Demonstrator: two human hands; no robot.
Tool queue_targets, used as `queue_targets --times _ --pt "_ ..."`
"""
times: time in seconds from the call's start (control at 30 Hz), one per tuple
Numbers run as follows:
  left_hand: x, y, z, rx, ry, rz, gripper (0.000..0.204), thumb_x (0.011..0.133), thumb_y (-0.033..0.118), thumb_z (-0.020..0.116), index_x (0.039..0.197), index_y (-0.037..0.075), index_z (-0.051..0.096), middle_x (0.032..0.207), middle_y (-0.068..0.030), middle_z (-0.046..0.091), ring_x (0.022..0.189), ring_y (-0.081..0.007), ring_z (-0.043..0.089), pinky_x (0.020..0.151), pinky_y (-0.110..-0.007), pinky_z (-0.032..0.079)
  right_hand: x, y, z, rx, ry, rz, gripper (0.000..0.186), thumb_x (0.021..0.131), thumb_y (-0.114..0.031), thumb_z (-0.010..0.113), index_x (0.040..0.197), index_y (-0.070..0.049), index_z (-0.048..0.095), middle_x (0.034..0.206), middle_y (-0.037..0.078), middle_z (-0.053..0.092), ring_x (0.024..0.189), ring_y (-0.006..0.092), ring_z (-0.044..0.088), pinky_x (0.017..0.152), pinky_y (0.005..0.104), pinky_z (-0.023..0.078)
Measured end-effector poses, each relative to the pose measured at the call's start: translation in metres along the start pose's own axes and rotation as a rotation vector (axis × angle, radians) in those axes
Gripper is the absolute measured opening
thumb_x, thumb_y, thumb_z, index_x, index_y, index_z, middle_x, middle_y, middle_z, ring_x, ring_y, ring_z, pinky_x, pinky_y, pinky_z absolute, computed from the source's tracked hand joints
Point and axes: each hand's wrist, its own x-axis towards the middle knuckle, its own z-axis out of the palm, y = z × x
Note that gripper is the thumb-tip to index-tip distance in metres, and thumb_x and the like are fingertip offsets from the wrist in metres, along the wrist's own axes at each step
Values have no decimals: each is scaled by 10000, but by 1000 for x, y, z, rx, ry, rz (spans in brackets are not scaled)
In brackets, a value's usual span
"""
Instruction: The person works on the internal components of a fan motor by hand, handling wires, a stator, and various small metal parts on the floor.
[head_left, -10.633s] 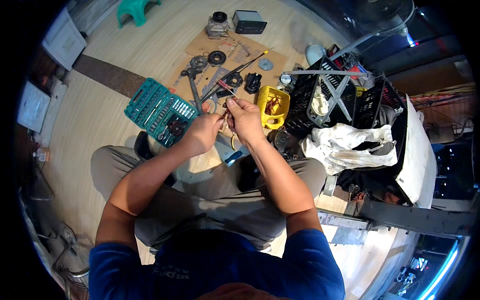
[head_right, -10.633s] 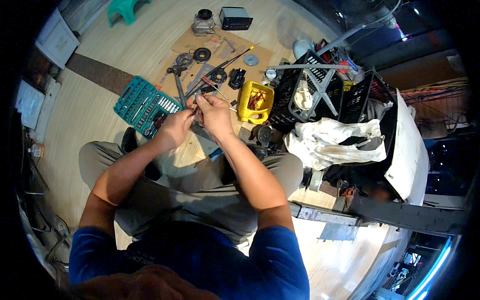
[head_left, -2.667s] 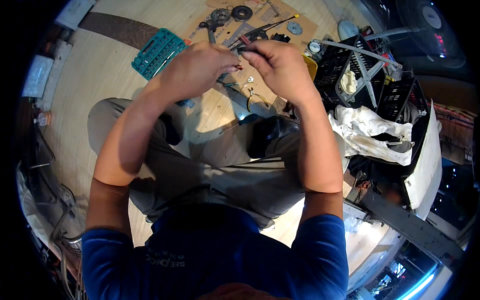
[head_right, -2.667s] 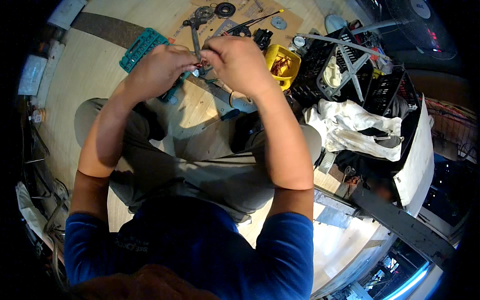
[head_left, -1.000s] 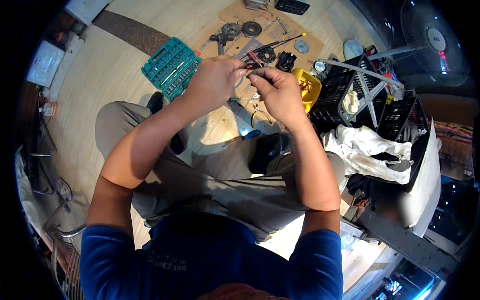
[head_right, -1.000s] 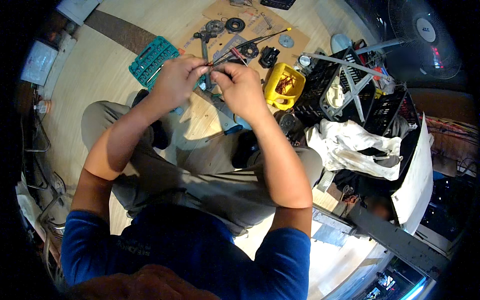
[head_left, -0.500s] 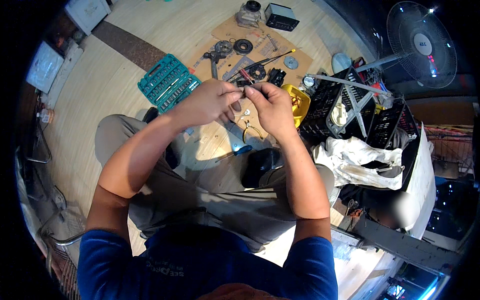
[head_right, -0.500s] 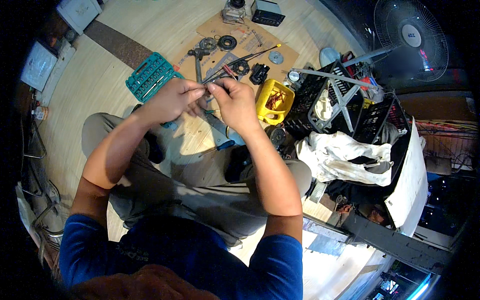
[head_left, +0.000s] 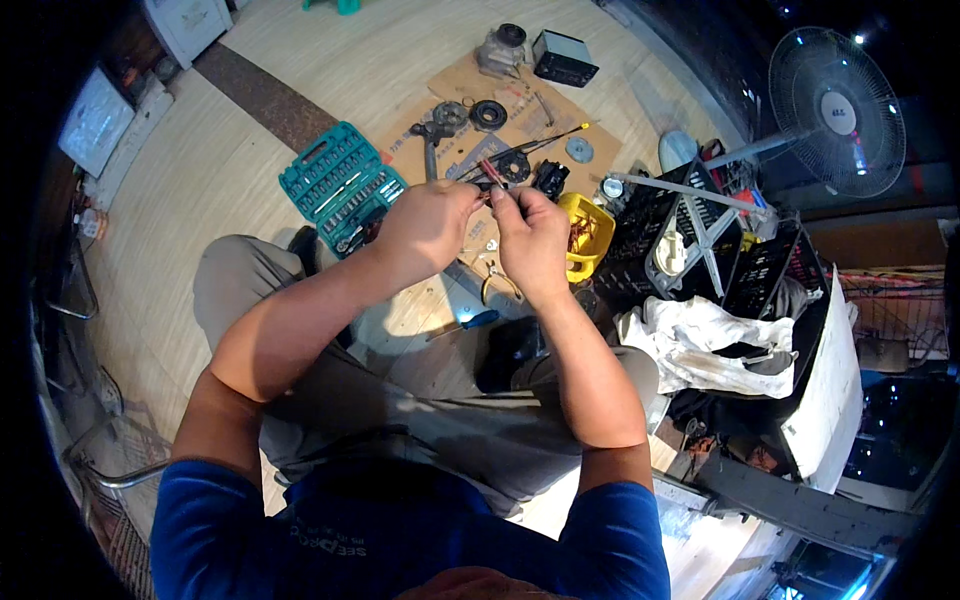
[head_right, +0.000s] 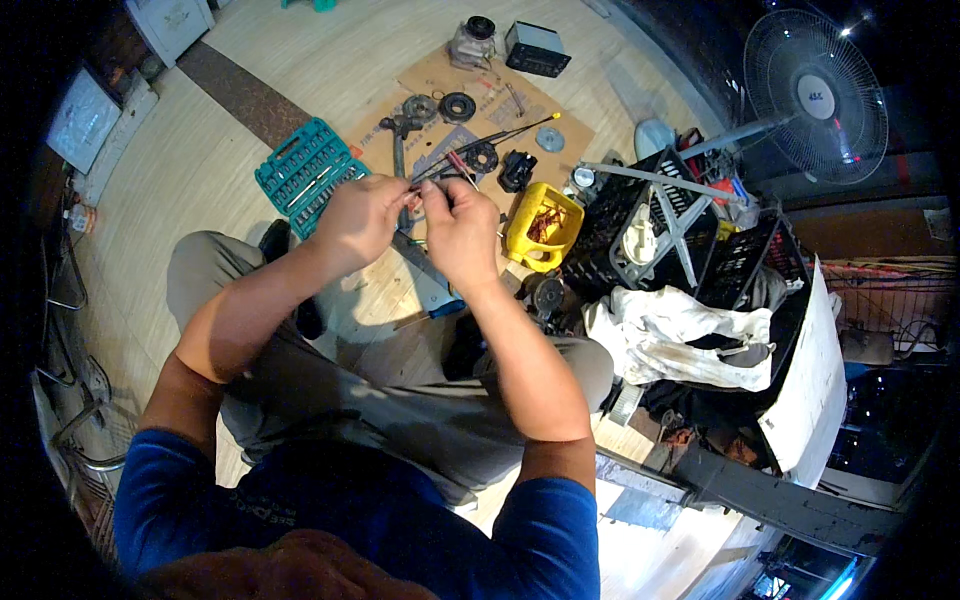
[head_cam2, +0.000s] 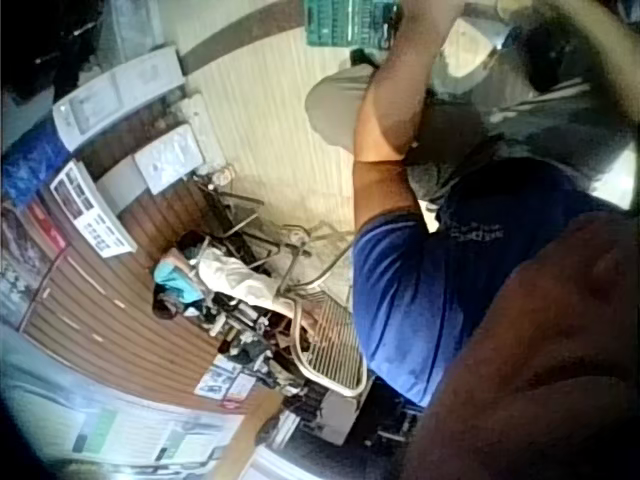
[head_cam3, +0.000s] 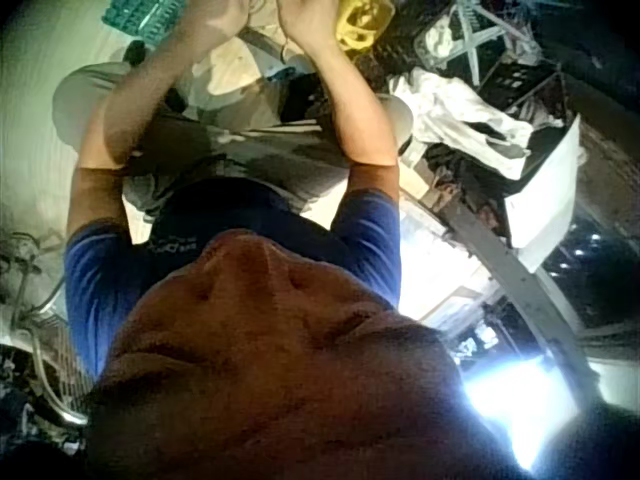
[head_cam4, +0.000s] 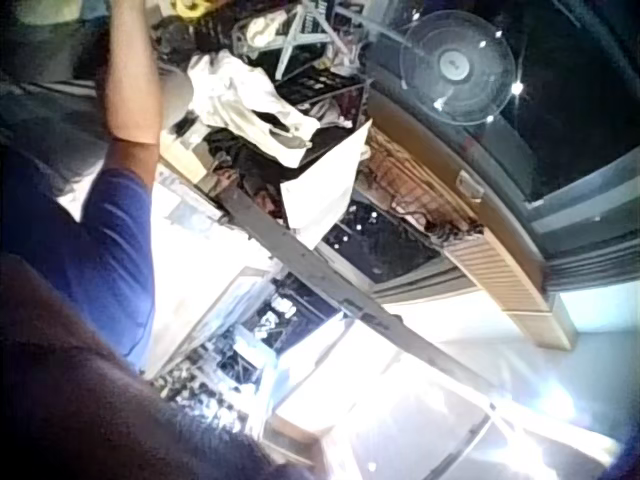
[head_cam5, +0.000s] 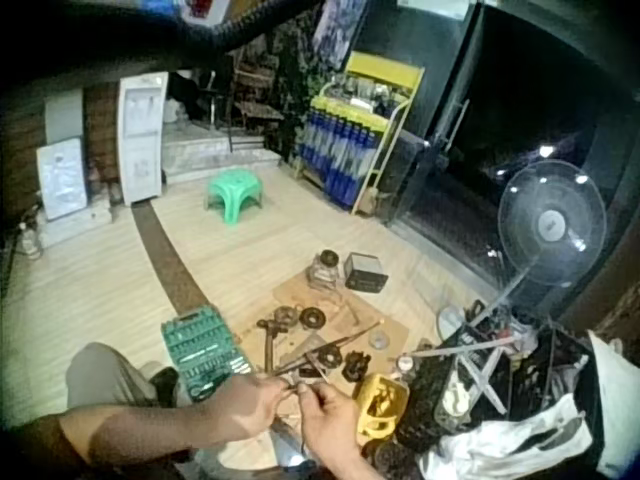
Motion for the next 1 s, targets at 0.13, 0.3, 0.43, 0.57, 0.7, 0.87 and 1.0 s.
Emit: queue_targets --times 0.13,0.3,0.43,0.57,0.7,0.87,1.0 --pt "1 0 4 123 -18 -56 86 849 99 564 824 22 592 767 -193 613 725 -382 611 635 -450 492 2 17 9 133 48 5 225 901 -187 639 863 33 670 615 44 565 580 84 466 535 268 402" --pt "-2 4 6 150 -8 8 100 847 118 560 837 21 584 762 -186 617 733 -380 614 656 -454 496 3 16 8 186 31 117 225 874 -192 676 888 33 686 640 37 601 612 72 486 568 255 420" --pt "7 3 -4 -443 -197 -331 191 935 152 536 968 -25 600 787 -128 652 660 -247 646 612 -348 526 8 17 -3 343 -20 118 215 881 -180 672 887 34 688 690 0 624 644 53 486 577 236 415" --pt "8 -4 -19 -1066 -511 -710 230 975 158 512 1028 -49 596 797 -72 650 652 -124 631 607 -274 536 8 2 -9 340 -77 155 197 903 -159 644 892 34 687 701 -37 595 645 45 463 565 232 398" --pt "6 2 -3 -787 -335 -664 190 941 144 547 940 -28 627 746 -110 652 629 -204 643 581 -309 525 4 12 3 227 53 82 209 909 -168 631 869 32 677 630 19 579 603 57 463 532 267 396" --pt "-3 4 7 70 -70 -72 123 874 102 577 906 -5 628 749 -198 622 670 -371 607 592 -402 500 2 16 10 -5 136 -34 224 911 -177 635 853 37 670 605 -4 519 582 60 407 502 269 359" --pt "-3 5 7 126 -41 -28 147 894 128 567 896 -9 622 760 -171 640 656 -333 620 598 -387 497 1 5 8 61 122 -32 204 886 -166 637 854 34 664 641 144 619 556 173 541 545 321 438"
